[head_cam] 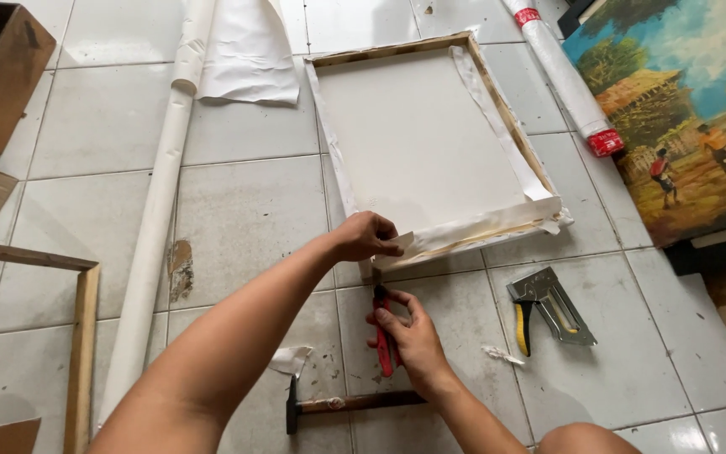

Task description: Trimming excess canvas from a wooden frame using a utility knife.

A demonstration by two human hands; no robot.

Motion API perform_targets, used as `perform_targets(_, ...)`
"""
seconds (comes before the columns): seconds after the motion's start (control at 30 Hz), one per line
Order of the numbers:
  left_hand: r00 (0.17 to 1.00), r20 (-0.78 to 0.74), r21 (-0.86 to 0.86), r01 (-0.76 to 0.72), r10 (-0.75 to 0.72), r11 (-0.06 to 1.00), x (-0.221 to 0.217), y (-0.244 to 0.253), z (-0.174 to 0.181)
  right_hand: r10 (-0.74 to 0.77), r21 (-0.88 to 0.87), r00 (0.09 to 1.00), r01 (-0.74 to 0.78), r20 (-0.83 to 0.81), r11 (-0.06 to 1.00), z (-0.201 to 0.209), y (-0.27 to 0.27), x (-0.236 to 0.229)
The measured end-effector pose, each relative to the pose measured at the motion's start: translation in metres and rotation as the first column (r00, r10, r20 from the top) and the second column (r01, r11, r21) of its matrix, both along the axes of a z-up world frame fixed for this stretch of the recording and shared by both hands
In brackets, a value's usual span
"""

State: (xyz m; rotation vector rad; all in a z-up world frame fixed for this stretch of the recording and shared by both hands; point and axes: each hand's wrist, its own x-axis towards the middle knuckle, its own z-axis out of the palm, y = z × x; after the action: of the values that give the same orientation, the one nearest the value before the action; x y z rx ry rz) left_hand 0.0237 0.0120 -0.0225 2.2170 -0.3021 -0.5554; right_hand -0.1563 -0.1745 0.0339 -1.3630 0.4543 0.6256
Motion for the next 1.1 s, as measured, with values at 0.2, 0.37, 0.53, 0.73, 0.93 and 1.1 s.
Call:
perform_targets(0.2, 0.708, -0.01, 0.745, 0.476, -0.706, 0.466, 0.029, 0.033, 0.067, -0.084, -0.081, 0.996, 0.086, 0.032, 0.993, -0.013, -0.022, 0.011)
perform_targets(0.37, 0.57, 0.238, 0.755, 0.401, -0.786, 0.519, 0.036, 0.051, 0.036, -0.088, -0.139, 0.993, 0.099, 0.082, 0.985, -0.014, -0.028, 0.02)
perform_targets(0.53, 0.539, 0.363, 0.683, 0.4, -0.76, 0.611, 0.015, 0.022, 0.066, -0.084, -0.223, 0.985, 0.116, 0.149, 0.968, 0.0, -0.053, 0.031)
perform_targets(0.73, 0.776, 0.338, 0.624, 0.238, -0.532, 0.744, -0.012, -0.007, 0.077, -0.009, -0.284, 0.971, 0.078, 0.238, 0.956, -0.008, -0.107, 0.052)
perform_targets(0.93, 0.84, 0.344, 0.529, 0.196, -0.419, 0.825, -0.02, -0.046, 0.033, 0.118, -0.442, 0.984, -0.046, 0.137, 0.896, -0.012, -0.126, 0.049)
perform_targets(1.1, 0.974, 0.169, 0.34, 0.084, -0.149, 0.937, -0.017, -0.097, 0.018, 0.069, -0.557, 0.993, -0.004, 0.095, 0.831, -0.032, -0.137, 0.048)
